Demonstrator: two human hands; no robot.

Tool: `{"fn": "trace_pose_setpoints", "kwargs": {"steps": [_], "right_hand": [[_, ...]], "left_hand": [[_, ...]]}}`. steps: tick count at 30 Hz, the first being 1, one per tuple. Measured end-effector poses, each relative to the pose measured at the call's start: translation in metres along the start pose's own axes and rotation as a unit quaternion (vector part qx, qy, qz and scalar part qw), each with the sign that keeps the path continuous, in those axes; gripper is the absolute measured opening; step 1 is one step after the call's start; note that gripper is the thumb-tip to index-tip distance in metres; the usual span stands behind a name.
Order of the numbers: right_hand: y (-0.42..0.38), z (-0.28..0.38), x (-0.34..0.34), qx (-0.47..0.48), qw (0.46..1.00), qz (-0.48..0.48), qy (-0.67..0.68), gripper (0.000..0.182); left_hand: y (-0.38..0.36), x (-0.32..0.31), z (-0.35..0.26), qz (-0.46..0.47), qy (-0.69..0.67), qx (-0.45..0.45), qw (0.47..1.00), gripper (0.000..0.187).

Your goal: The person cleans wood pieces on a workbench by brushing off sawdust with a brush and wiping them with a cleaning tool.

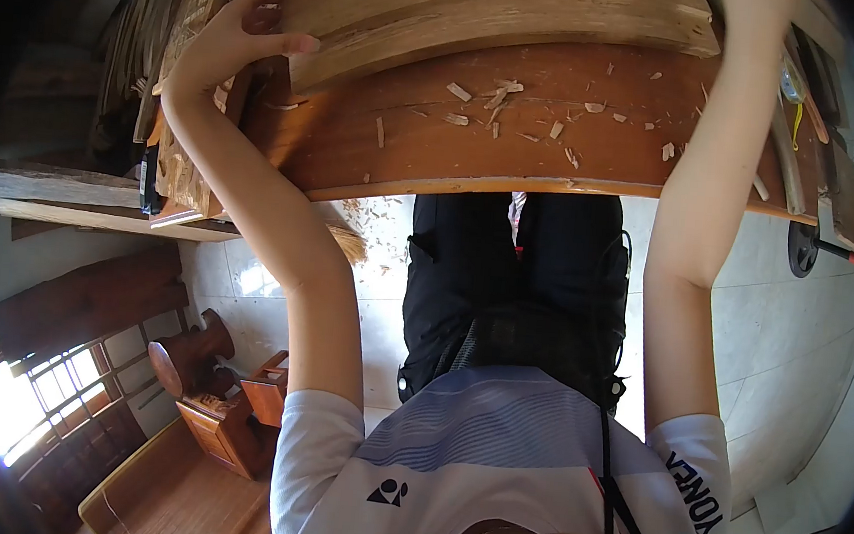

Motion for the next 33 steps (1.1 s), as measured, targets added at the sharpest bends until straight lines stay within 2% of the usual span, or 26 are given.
{"fn": "trace_pose_setpoints", "kwargs": {"steps": [1, 5, 6, 9, 11, 13, 15, 17, 19, 23, 24, 27, 33], "right_hand": [[0.000, -0.003, 0.014, 0.062, 0.997, -0.028, -0.026, 0.029], [0.004, -0.014, 0.037, 0.127, 0.978, -0.140, -0.086, 0.029], [0.009, -0.011, 0.031, 0.140, 0.978, -0.148, -0.046, 0.030], [0.000, 0.009, 0.011, 0.066, 0.998, -0.008, -0.006, 0.033], [-0.015, 0.044, -0.009, 0.084, 0.992, 0.071, 0.057, 0.037], [-0.017, 0.054, -0.033, 0.116, 0.981, 0.152, 0.026, 0.037], [-0.029, 0.078, -0.039, 0.138, 0.964, 0.187, 0.129, 0.035], [-0.028, 0.088, -0.047, 0.217, 0.940, 0.085, 0.249, 0.033], [-0.031, 0.081, -0.043, 0.135, 0.940, 0.101, 0.298, 0.032], [-0.015, 0.046, -0.034, 0.138, 0.970, 0.138, 0.143, 0.029], [-0.013, 0.035, -0.030, 0.083, 0.979, 0.142, 0.121, 0.028], [-0.006, 0.018, -0.006, 0.085, 0.987, 0.081, 0.113, 0.026], [-0.002, 0.011, 0.037, 0.153, 0.988, 0.030, 0.015, 0.024]], "left_hand": [[-0.001, 0.000, 0.000, -0.005, -0.006, -0.001, 1.000, 0.082], [-0.004, -0.001, -0.003, -0.007, -0.001, 0.016, 1.000, 0.082], [-0.005, -0.001, -0.004, -0.005, 0.008, 0.026, 1.000, 0.081], [-0.008, -0.002, -0.009, -0.007, 0.022, 0.036, 0.999, 0.081], [-0.009, -0.003, -0.009, -0.003, 0.016, 0.035, 0.999, 0.081], [-0.007, -0.002, -0.007, -0.001, 0.015, 0.029, 0.999, 0.081], [-0.004, -0.001, -0.005, -0.003, 0.018, 0.017, 1.000, 0.081], [-0.006, -0.001, -0.006, -0.003, 0.018, 0.019, 1.000, 0.081], [-0.007, -0.001, -0.007, -0.001, 0.017, 0.027, 0.999, 0.081], [-0.006, -0.001, -0.007, 0.001, 0.019, 0.037, 0.999, 0.081], [-0.006, -0.001, -0.006, 0.000, 0.019, 0.036, 0.999, 0.081], [0.000, 0.001, 0.002, -0.015, -0.007, -0.002, 1.000, 0.083], [-0.005, 0.000, -0.004, -0.023, 0.013, 0.008, 1.000, 0.082]]}}
Point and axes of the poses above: each hand's wrist, its own y-axis towards the middle knuckle, its own x-axis out of the back of the hand, z = x × y, the point moved 5 cm from there along y, towards the middle knuckle, and after that the axes turned 12 degrees about x, right-handed, at the moved point
